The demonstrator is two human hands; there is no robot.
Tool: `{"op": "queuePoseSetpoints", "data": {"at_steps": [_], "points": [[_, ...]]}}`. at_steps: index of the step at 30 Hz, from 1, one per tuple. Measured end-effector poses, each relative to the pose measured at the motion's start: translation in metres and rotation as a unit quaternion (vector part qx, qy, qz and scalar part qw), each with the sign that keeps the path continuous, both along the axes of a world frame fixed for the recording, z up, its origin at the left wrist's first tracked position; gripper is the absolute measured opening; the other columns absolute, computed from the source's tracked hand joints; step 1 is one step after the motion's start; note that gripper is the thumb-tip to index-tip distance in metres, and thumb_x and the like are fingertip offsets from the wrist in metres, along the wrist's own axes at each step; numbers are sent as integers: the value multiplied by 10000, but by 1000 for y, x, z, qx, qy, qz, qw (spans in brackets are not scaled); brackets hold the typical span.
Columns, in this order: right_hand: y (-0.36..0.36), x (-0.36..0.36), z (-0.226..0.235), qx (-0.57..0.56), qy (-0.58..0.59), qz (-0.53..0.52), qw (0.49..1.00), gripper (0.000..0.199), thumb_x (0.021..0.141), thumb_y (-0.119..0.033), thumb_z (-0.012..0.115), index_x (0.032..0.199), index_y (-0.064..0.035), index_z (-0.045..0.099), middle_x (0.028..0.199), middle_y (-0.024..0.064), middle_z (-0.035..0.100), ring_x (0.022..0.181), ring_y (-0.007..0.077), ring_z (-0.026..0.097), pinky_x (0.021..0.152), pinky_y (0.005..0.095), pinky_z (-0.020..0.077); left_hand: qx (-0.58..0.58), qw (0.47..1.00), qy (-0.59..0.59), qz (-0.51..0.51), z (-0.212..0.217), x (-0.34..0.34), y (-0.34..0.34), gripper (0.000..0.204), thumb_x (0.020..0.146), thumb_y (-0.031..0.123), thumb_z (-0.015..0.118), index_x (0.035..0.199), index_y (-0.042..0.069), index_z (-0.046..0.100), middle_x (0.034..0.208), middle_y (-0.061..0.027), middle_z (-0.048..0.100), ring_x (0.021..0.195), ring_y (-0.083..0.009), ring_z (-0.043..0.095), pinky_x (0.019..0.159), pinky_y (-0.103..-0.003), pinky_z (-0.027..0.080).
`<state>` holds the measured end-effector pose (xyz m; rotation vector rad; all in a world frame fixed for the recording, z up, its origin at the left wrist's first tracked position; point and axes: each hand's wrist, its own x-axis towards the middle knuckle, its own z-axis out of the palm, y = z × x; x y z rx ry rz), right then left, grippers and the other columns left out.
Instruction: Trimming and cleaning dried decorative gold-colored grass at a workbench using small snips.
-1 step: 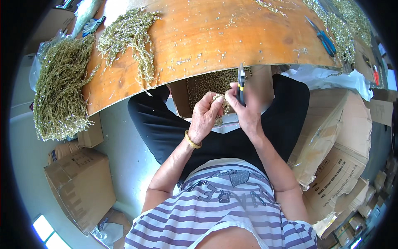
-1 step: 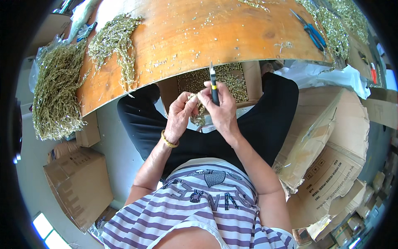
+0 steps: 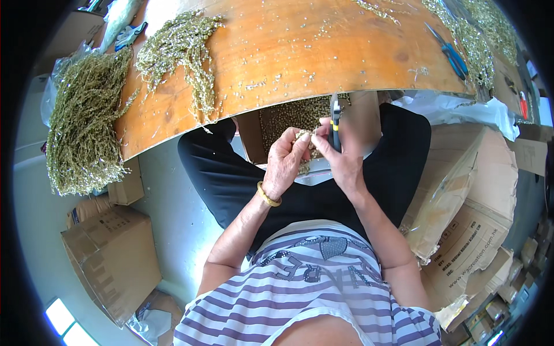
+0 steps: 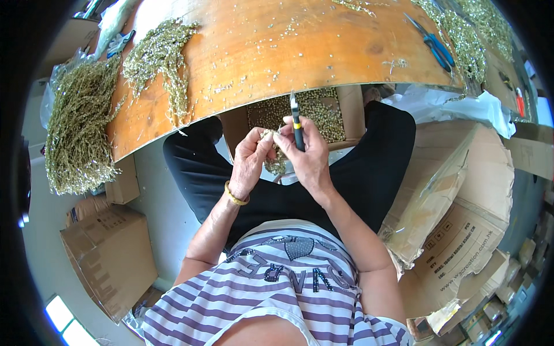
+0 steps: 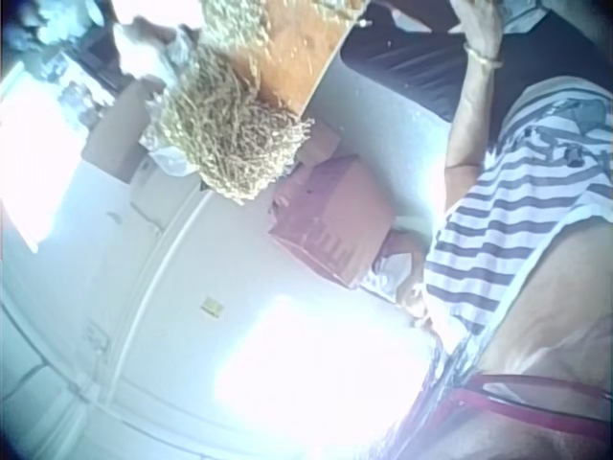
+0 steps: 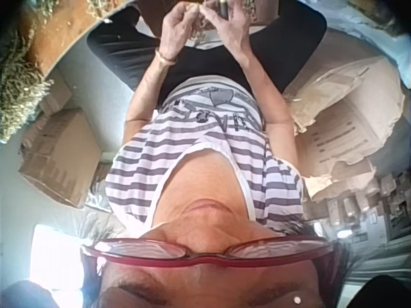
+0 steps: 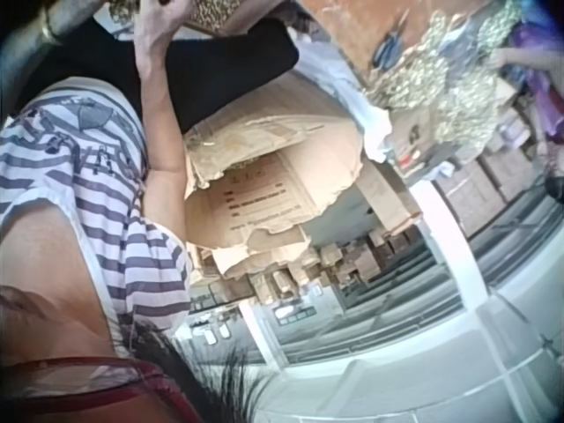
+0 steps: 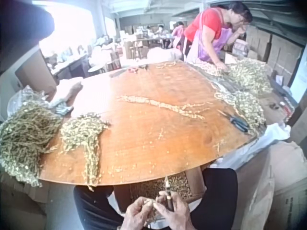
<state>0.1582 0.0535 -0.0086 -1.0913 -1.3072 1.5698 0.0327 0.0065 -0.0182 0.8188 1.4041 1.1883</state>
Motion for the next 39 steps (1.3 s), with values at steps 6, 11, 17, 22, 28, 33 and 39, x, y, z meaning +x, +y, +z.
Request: {"op": "queuePoseSetpoints", "data": {"at_steps": [6,11,17,22,28,33,39], "points": [[-7,6,-11,69,-13,20,997,341,770,-45,644,1073,-20,490,923,42,582,840,112,564,743,246,463,-17,994,-103,13,5,0,1,215,917,246,475,856,54,550,643,32,489,592,-37,420,566,-184,344],[-7,8,-13,102,-29,17,994,340,764,-26,637,1070,-7,491,927,77,607,825,147,600,731,272,488,-28,987,-158,-22,-4,-8,3,244,920,256,456,791,65,537,637,22,477,615,-47,408,569,-198,319],[-8,8,-14,130,-50,17,990,272,790,-41,626,1041,-20,522,878,36,597,812,95,575,736,233,466,-78,954,-287,-43,-4,-9,3,205,913,238,468,901,45,534,688,16,487,656,-54,425,589,-200,340],[-5,11,-16,99,-31,18,994,253,802,-49,617,1034,-22,520,829,23,576,746,79,554,686,218,463,13,994,-106,-28,1,1,-4,284,915,216,478,1120,20,469,880,14,521,715,-46,457,661,-198,392],[-5,11,-17,58,-3,13,998,224,817,-36,595,1030,-31,527,811,1,560,710,61,532,645,212,461,35,999,25,-26,3,3,-7,167,878,100,540,1011,-1,535,812,20,554,737,-26,495,664,-172,429],[-7,8,-23,75,-8,0,997,258,793,-35,608,1037,-22,522,812,19,569,711,71,542,650,218,462,27,999,-6,-16,-4,4,-9,170,891,122,520,1002,-6,541,784,22,550,709,-26,477,640,-172,415],[-4,11,-13,44,-39,28,998,288,780,-66,631,1040,-22,516,820,39,573,707,95,550,651,237,467,18,994,-110,-14,-12,1,-10,190,904,148,499,997,-11,546,776,19,548,676,-36,461,613,-176,399]]}}
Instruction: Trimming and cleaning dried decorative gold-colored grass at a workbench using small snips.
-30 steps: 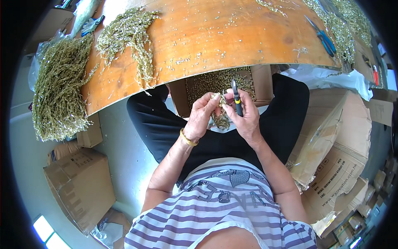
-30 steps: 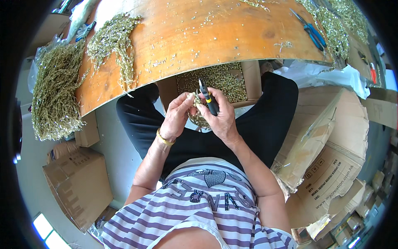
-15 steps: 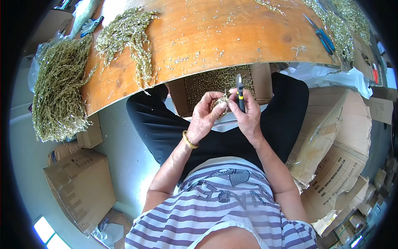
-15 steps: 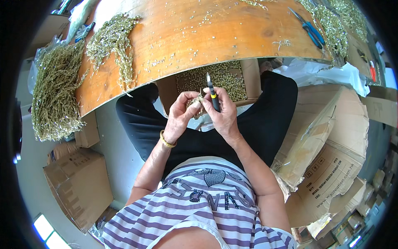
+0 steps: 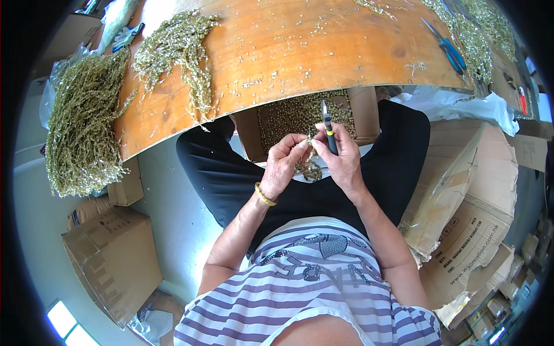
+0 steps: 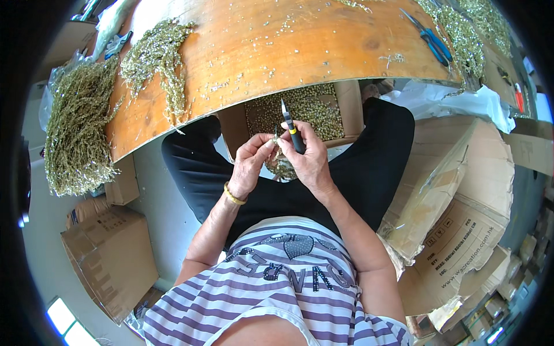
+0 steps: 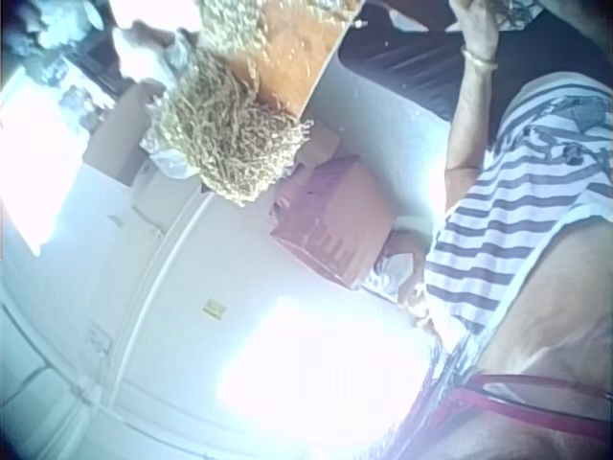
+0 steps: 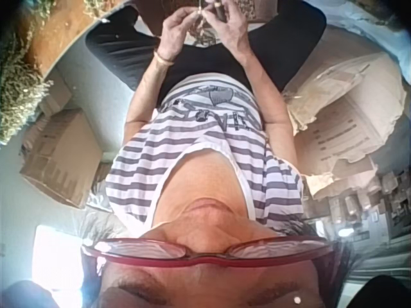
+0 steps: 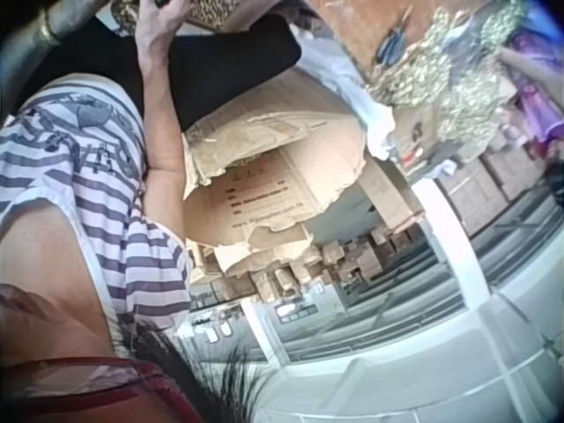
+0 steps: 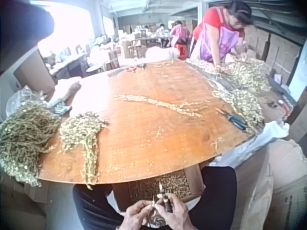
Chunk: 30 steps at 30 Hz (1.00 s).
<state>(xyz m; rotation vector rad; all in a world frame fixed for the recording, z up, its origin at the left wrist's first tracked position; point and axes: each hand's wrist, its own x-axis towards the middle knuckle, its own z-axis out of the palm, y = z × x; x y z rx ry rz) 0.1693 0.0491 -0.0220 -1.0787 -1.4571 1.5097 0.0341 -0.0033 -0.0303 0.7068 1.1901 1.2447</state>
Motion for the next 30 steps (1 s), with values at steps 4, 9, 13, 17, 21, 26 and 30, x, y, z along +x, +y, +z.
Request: {"op": "queuePoseSetpoints", "data": {"at_steps": [4,9,13,17,21,26,30], "points": [[-3,9,16,75,-142,-34,986,299,766,-92,646,1027,-23,517,820,69,571,717,146,574,655,270,479,11,997,34,67,4,5,3,172,901,136,507,988,-8,544,770,18,543,677,-37,461,619,-182,403],[-12,21,27,134,-259,36,956,299,729,-87,648,989,-28,514,816,99,573,747,237,585,667,342,472,60,985,128,103,7,4,4,111,881,63,525,981,18,540,775,23,523,684,-30,455,621,-162,400],[-14,23,23,140,-290,59,945,302,718,-86,645,983,-34,510,802,95,575,764,258,574,700,370,453,110,965,217,97,-2,1,3,107,887,58,513,985,21,536,790,28,510,688,-25,452,621,-163,400],[-15,22,25,122,-301,79,942,307,724,-109,647,987,-33,508,809,97,580,773,261,576,703,372,454,112,956,254,98,-5,-1,3,99,868,35,523,962,8,535,794,-20,502,691,-72,480,621,-199,412],[-15,23,24,125,-312,84,938,309,728,-116,646,988,-28,504,813,100,581,781,264,577,706,377,454,131,944,282,108,-7,-3,4,101,842,14,537,941,-6,534,795,-81,509,674,-138,510,606,-246,426],[-14,24,27,110,-340,106,928,278,744,-111,639,975,-26,509,877,129,584,766,268,599,678,365,477,146,919,351,99,-3,-4,4,145,808,-15,545,951,11,536,797,-98,516,702,-201,522,638,-285,429],[-10,27,27,174,-375,112,904,231,763,-133,618,934,-28,503,832,150,576,741,307,586,650,389,463,160,876,449,70,1,-7,3,194,772,-34,551,953,35,541,821,-102,536,760,-256,532,678,-330,424]]}}
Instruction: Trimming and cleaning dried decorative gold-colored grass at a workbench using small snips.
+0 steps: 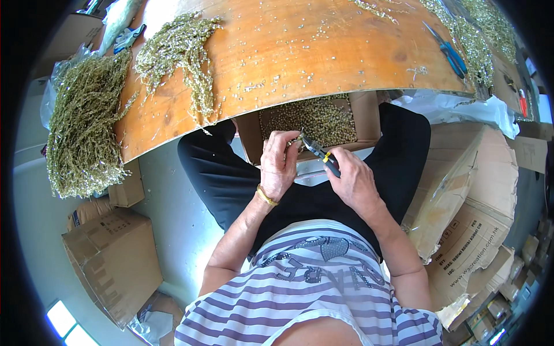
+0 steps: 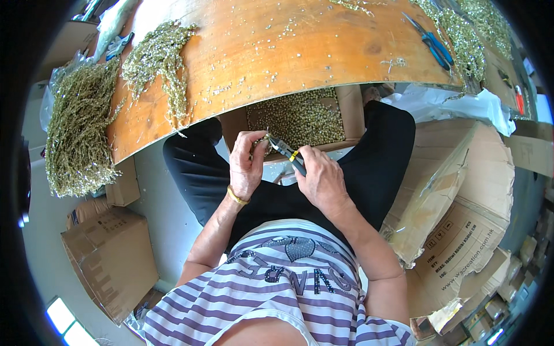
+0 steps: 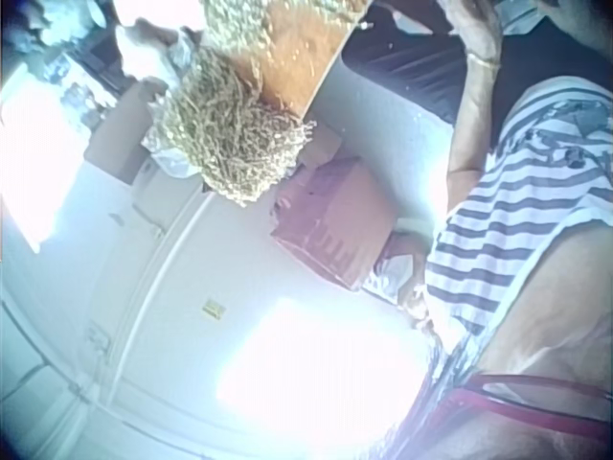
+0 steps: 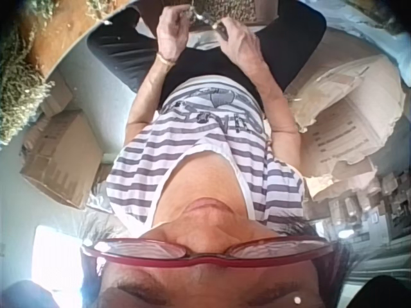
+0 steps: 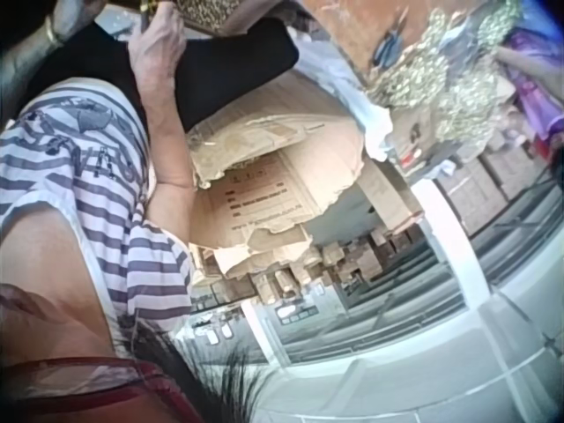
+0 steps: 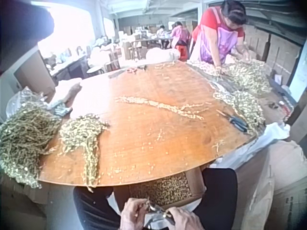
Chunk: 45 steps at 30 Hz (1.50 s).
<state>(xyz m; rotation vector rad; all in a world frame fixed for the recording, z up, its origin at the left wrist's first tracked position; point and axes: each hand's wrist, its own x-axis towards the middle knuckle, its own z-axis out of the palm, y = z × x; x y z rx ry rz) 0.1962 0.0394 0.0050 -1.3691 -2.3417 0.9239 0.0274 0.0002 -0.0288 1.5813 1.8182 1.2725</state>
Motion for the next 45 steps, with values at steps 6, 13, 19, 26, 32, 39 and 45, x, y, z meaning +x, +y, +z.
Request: {"op": "queuePoseSetpoints", "data": {"at_steps": [6,13,19,26,32,39,45], "points": [[29,17,3,-284,56,117,950,221,829,-212,546,930,-15,543,688,137,571,686,267,583,627,349,460,-53,986,-96,-127,-6,-24,3,137,837,13,540,969,16,578,841,-66,555,752,-150,531,653,-239,435],[39,31,-27,-745,310,128,577,226,855,-170,508,1021,-16,511,690,33,490,573,124,447,548,280,398,-102,966,-160,-177,11,-22,11,140,858,35,520,982,10,579,817,-59,549,725,-142,535,658,-242,432],[16,20,-33,-720,402,69,561,232,879,-156,477,1058,-11,505,713,33,504,615,131,471,583,265,407,-40,989,-49,-133,17,-12,15,116,833,35,532,942,14,566,783,-91,540,707,-219,538,652,-289,422],[5,14,-13,-376,217,6,901,246,828,-168,591,1002,1,553,735,33,541,658,103,514,634,239,433,-8,995,34,-90,22,-8,14,144,810,5,541,951,25,561,769,-100,530,689,-253,513,645,-309,412],[-1,9,6,-145,120,-36,981,299,784,-173,626,999,8,524,746,114,527,654,210,532,642,299,438,15,995,62,-78,20,-4,13,186,791,-6,556,971,42,560,761,-90,527,680,-246,508,628,-308,402],[3,13,4,16,45,6,999,340,744,-138,645,1040,-30,517,881,125,563,798,262,557,723,364,435,-16,997,32,-73,21,-5,10,166,801,4,559,964,35,567,750,-85,526,672,-228,506,627,-303,410],[10,17,-2,112,26,36,993,405,700,-115,671,1070,-47,522,938,121,562,878,292,539,786,391,410,-40,996,-10,-81,18,-5,8,97,841,40,546,929,9,574,726,-62,532,632,-146,505,585,-253,419]]}}
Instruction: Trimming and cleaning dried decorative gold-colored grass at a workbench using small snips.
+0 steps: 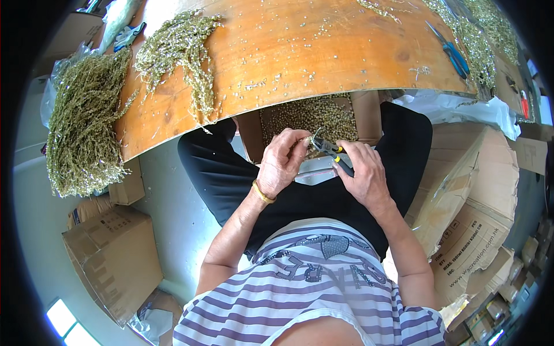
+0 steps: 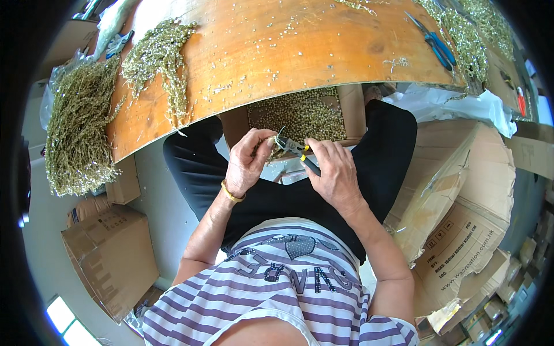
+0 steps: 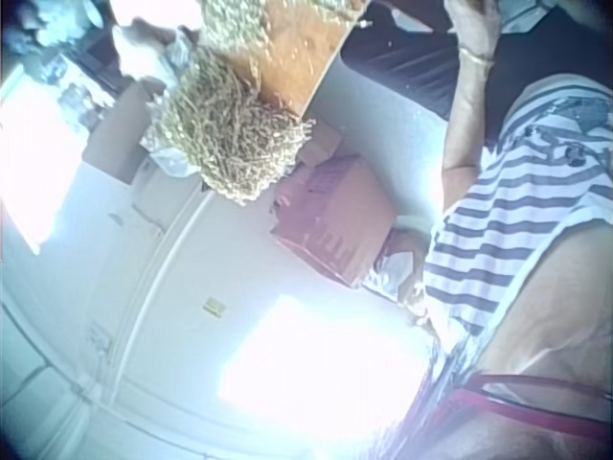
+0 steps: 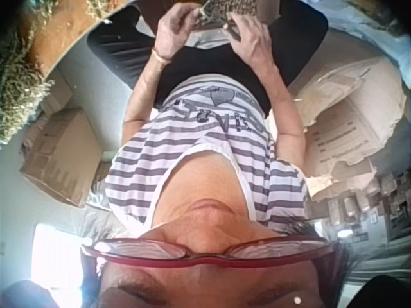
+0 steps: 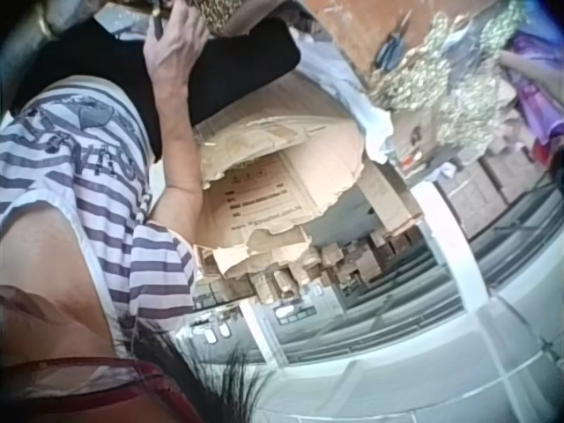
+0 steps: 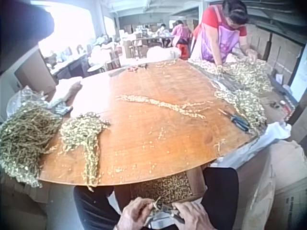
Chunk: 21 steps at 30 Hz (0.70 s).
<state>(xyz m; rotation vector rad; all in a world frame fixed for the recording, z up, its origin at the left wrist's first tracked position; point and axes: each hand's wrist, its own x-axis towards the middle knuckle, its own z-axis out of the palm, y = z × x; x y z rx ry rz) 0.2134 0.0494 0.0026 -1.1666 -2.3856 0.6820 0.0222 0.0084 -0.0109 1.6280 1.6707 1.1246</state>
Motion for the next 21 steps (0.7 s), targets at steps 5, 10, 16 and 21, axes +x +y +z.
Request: {"op": "queuePoseSetpoints", "data": {"at_steps": [5,10,16,21], "points": [[8,4,1,37,-13,31,999,406,726,-104,657,1099,-29,516,952,122,575,874,262,560,758,360,428,-36,996,-82,3,-1,1,-1,108,864,79,535,923,-5,570,721,-27,544,620,-63,481,558,-210,408],[5,2,-3,-425,111,-42,897,341,790,-167,622,1068,9,535,877,141,596,768,233,583,698,314,459,-32,998,-51,15,3,0,1,95,831,58,560,909,6,572,707,-51,542,631,-121,507,572,-237,416],[-9,-7,31,-264,61,-51,961,335,769,-182,637,1038,-9,535,833,119,571,689,214,560,655,310,455,37,998,40,42,5,1,1,123,781,15,584,903,20,570,709,-79,538,642,-203,508,597,-291,416],[-11,-9,18,-218,63,-52,973,333,772,-191,633,1040,-19,534,818,112,566,676,225,556,646,318,455,51,997,42,50,5,4,2,167,722,17,621,874,57,567,713,-62,538,614,-233,507,605,-314,387]]}}
